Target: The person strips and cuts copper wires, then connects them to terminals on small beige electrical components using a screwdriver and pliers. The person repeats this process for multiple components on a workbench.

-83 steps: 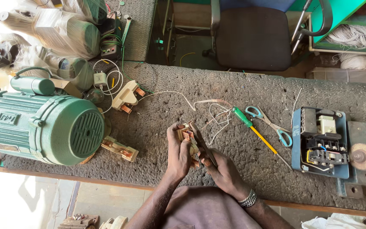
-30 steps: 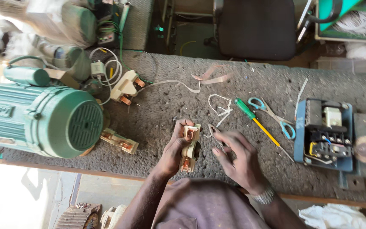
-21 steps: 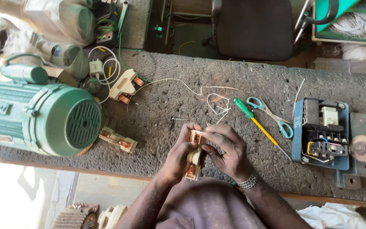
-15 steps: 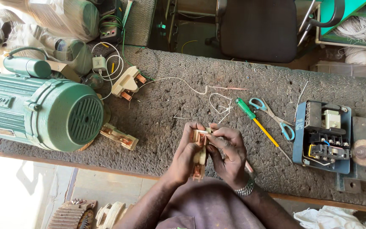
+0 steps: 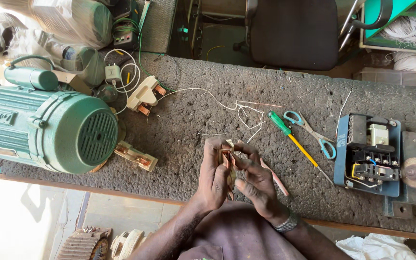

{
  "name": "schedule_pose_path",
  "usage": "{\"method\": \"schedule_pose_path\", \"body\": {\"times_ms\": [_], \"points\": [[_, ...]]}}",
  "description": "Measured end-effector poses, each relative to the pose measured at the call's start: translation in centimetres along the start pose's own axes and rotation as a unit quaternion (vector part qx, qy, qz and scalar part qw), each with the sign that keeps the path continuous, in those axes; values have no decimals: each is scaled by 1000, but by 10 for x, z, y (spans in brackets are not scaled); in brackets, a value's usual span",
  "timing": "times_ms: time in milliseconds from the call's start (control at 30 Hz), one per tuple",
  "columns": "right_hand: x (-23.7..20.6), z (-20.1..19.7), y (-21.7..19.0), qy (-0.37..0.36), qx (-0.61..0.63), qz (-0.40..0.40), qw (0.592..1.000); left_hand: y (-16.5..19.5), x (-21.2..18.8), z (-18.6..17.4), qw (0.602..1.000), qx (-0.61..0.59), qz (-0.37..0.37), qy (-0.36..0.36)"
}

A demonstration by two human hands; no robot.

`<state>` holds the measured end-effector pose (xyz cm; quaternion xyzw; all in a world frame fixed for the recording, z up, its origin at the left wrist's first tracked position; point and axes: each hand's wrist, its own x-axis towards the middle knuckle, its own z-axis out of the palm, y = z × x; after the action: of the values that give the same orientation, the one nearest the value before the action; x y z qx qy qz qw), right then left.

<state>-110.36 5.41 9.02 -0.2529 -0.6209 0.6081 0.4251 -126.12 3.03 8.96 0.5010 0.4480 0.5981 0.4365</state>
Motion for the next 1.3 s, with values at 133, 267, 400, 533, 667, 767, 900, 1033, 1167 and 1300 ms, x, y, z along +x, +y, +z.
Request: {"method": "schedule_pose_path", "body": {"times_ms": [133, 267, 400, 533, 667, 767, 900, 1033, 1167, 1300], "points": [[5, -3, -11, -47, 129, 63, 989, 6, 0, -6, 987, 151, 54, 2], [11, -10, -17, -69, 278, 194, 938, 4, 9, -13, 984, 171, 58, -7], [20, -17, -11, -25, 47, 54, 997, -6, 17, -21, 998, 21, 14, -59], [24, -21, -5, 5, -9, 26, 1000, -9, 13, -21, 991, -75, -78, -72], [26, -20, -5, 14, 0, 27, 1000, -3, 8, -21, 972, -155, -162, -66], [30, -21, -12, 13, -64, -9, 998, 4, 5, -23, 938, -249, -231, -75], [35, -27, -25, -52, -225, -43, 972, 11, 0, -23, 911, -317, -250, -86], [37, -28, -29, -98, -290, -104, 946, 13, -6, -24, 881, -365, -287, -93], [36, -29, -23, -122, -337, -151, 921, 9, -11, -27, 871, -378, -293, -109], [35, -34, -18, -135, -348, -214, 903, 3, -14, -30, 852, -431, -265, -136]]}}
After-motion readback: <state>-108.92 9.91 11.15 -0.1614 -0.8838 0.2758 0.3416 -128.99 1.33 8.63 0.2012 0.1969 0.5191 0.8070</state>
